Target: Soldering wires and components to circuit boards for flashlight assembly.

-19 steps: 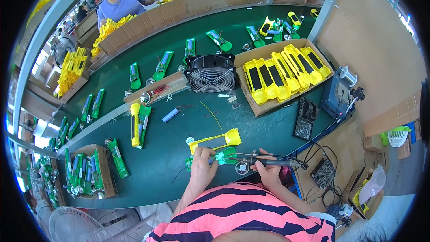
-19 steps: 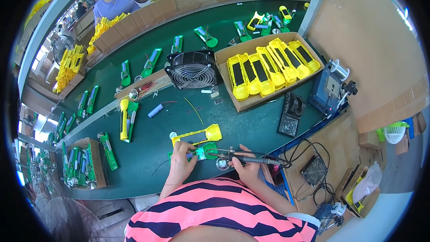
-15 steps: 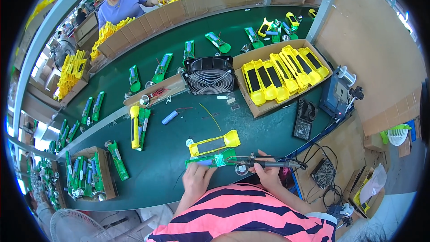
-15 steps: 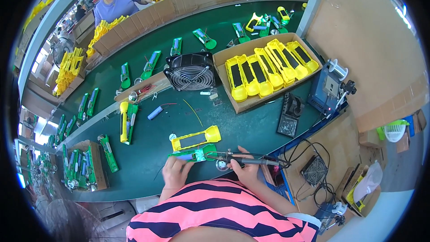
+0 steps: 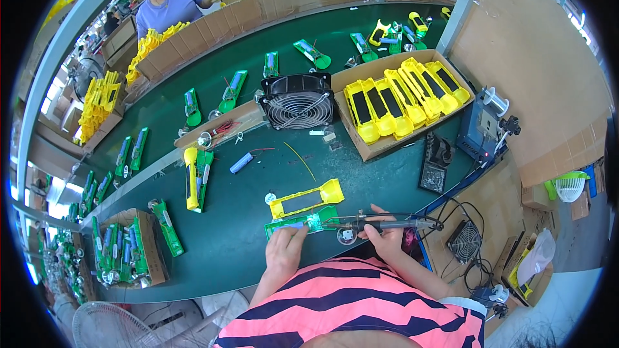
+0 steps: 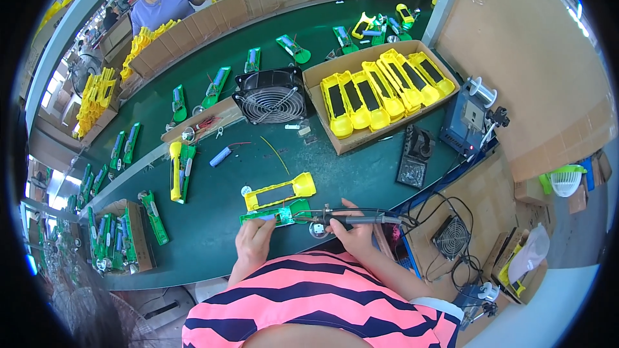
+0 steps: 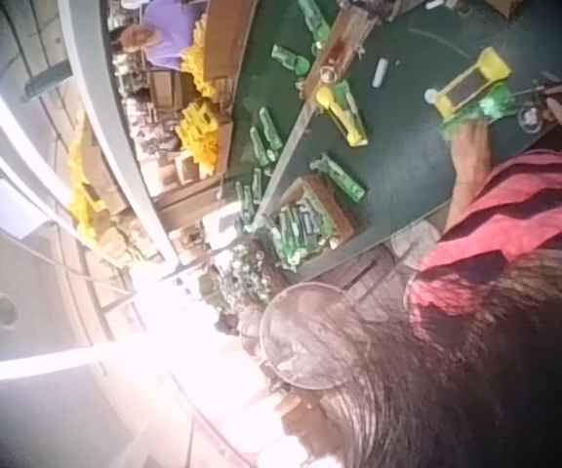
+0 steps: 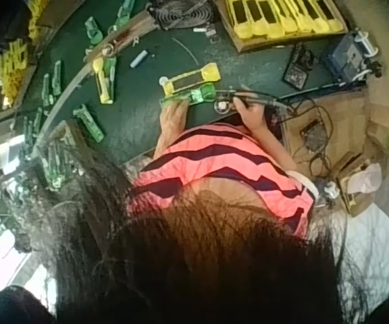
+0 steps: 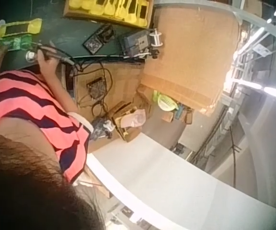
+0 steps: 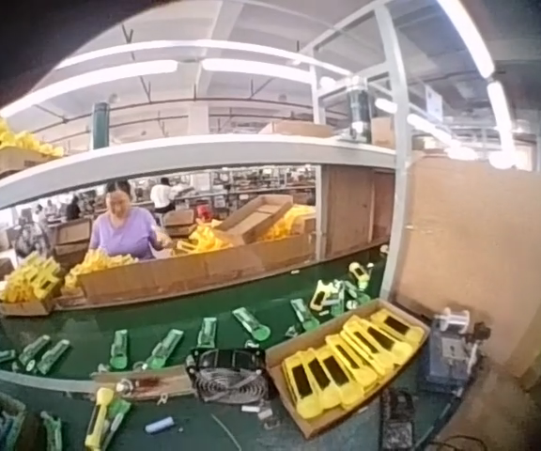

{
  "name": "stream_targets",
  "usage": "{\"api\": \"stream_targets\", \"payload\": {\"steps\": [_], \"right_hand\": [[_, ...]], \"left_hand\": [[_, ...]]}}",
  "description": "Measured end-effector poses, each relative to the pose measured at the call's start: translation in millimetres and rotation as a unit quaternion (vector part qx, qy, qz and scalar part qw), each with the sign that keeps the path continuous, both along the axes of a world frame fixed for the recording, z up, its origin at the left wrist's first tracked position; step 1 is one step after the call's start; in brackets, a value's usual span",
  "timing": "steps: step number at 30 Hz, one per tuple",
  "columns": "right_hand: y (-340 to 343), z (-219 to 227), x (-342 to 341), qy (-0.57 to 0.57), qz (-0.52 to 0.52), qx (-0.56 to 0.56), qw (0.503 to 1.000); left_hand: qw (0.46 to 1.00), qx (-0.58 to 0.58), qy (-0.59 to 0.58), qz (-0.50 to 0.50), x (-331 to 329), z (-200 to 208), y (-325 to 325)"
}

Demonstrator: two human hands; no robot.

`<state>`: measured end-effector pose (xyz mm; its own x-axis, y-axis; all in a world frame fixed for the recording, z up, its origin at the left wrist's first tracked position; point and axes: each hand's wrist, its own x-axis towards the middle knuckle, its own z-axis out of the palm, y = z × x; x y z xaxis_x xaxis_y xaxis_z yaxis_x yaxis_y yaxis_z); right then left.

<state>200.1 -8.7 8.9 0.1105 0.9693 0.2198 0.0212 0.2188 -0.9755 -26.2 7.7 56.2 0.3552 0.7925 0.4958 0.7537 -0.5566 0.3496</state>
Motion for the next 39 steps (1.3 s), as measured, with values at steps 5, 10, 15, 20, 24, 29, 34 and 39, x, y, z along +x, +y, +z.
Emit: {"api": "stream_targets", "payload": {"steps": [5, 10, 15, 20, 24, 29, 34, 39], "right_hand": [[0, 5, 3, 0.024, 0.0, -0.033, 0.999], [1, 4, 0, 0.071, -0.002, -0.053, 0.996], [4, -1, -1, 0.011, 0.024, -0.056, 0.998], [5, 2, -3, 0.024, 0.035, -0.075, 0.996], [7, -2, -1, -0.025, 0.055, -0.079, 0.995], [8, -3, -1, -0.022, 0.053, -0.065, 0.996], [9, -1, -1, -0.015, 0.052, -0.064, 0.996], [9, 9, -7, 0.092, 0.022, -0.117, 0.989]], "left_hand": [[0.999, -0.033, -0.021, -0.023, 6, -8, 7], [0.998, -0.061, 0.01, -0.011, 10, 4, 10], [0.994, -0.088, 0.068, -0.024, 12, 14, 14], [0.992, -0.117, 0.045, -0.035, 9, 13, 16], [0.993, -0.111, 0.041, -0.029, 9, 13, 16], [0.995, -0.09, 0.045, -0.017, 11, 10, 16], [0.993, -0.097, 0.06, -0.019, 10, 10, 17], [0.992, -0.116, 0.05, -0.022, 10, 11, 18]]}}
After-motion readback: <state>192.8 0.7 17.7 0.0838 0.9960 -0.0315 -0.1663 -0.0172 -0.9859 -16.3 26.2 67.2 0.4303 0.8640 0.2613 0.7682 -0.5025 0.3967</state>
